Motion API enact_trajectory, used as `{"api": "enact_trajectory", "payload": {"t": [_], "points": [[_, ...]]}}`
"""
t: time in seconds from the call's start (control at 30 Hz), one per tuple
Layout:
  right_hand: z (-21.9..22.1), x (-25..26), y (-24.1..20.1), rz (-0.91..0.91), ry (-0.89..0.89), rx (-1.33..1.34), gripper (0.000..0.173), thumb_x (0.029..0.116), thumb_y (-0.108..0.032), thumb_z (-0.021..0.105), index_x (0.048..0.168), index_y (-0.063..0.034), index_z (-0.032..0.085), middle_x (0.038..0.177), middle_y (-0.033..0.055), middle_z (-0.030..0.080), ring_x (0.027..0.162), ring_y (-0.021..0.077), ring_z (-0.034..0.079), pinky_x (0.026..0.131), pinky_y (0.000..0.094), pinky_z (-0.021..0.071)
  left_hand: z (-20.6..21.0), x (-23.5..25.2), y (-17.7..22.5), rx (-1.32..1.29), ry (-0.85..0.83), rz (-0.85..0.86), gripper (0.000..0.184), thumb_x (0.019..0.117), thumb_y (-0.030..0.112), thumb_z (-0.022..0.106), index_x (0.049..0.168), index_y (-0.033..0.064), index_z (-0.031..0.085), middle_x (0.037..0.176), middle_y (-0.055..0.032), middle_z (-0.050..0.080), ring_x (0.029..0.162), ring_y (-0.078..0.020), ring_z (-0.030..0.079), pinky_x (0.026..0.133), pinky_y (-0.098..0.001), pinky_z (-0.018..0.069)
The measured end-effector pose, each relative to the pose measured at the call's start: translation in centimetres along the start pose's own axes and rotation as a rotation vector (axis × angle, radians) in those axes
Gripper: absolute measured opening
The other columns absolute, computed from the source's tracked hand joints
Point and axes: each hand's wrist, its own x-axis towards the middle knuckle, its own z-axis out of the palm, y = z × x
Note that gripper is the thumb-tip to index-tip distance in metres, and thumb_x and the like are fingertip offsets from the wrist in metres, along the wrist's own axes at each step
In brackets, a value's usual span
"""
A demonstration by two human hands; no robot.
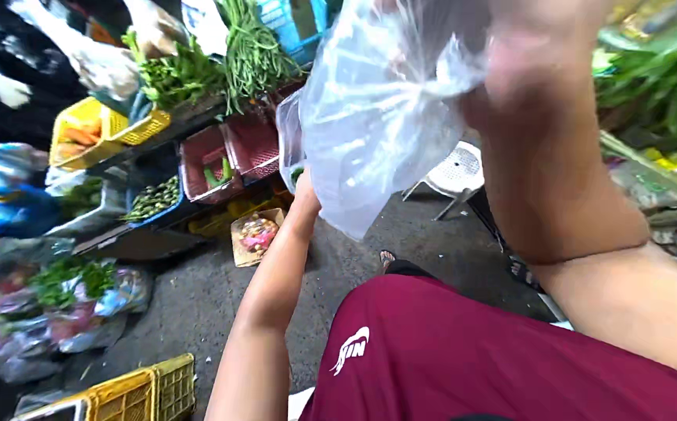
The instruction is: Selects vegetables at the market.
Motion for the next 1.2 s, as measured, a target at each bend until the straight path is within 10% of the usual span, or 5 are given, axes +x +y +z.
{"api": "enact_trajectory", "payload": {"t": [0.17,0.47,0.7,0.9,1.2], "points": [[1.4,1.7,5.8,0.126,-0.054,0.216,0.032,0.1093,-0.011,0.038,0.106,-0.0026,0.068,0.101,0.0087,0.074,0.094,0.018,0.073,0.087,0.0387,0.0624,5.0,-0.7,-9.9,0.149,-0.054,-0.175,0.058,0.0956,0.005,0.066,0.149,-0.0048,0.046,0.158,-0.0296,0.038,0.147,-0.0472,0.036,0.121,-0.0628,0.0262],[-3.7,14.0,13.9,0.192,-0.335,0.143,0.03,0.1061,-0.022,0.044,0.114,0.0,0.063,0.107,0.0094,0.07,0.104,0.0172,0.068,0.095,0.0401,0.0573,0.1,6.2,-13.2,-0.405,-0.028,-0.468,0.045,0.0985,0.0,0.06,0.141,-0.0101,0.048,0.133,-0.0247,0.059,0.121,-0.0217,0.058,0.106,-0.0394,0.0465],[-10.7,-6.8,36.6,1.339,-0.042,0.11,0.062,0.1088,-0.056,0.034,0.145,-0.0086,0.049,0.121,0.0149,0.07,0.101,0.0307,0.072,0.084,0.0529,0.0601,-3.1,12.2,-15.0,-0.71,0.136,-0.457,0.037,0.0932,-0.001,0.062,0.129,-0.0036,0.053,0.104,-0.0057,0.066,0.093,-0.0057,0.064,0.083,-0.0279,0.0574],[-14.1,-3.5,39.5,1.373,0.12,-0.05,0.043,0.1109,-0.037,0.045,0.129,-0.0015,0.06,0.103,0.0148,0.072,0.081,0.0222,0.072,0.072,0.0382,0.0619,-1.2,18.7,-14.7,-0.521,0.044,-0.317,0.028,0.0788,0.01,0.076,0.105,0.0031,0.068,0.089,-0.0032,0.074,0.083,-0.0101,0.072,0.077,-0.0342,0.0621],[-21.0,-7.4,41.5,1.452,0.704,-0.102,0.047,0.1117,-0.041,0.04,0.139,-0.0063,0.054,0.108,0.0145,0.069,0.085,0.0245,0.068,0.073,0.0413,0.0577,-2.9,27.3,-14.0,-0.558,0.009,-0.281,0.04,0.0841,0.008,0.074,0.123,0.0016,0.065,0.108,-0.0088,0.072,0.099,-0.0138,0.069,0.088,-0.0379,0.0595]]}}
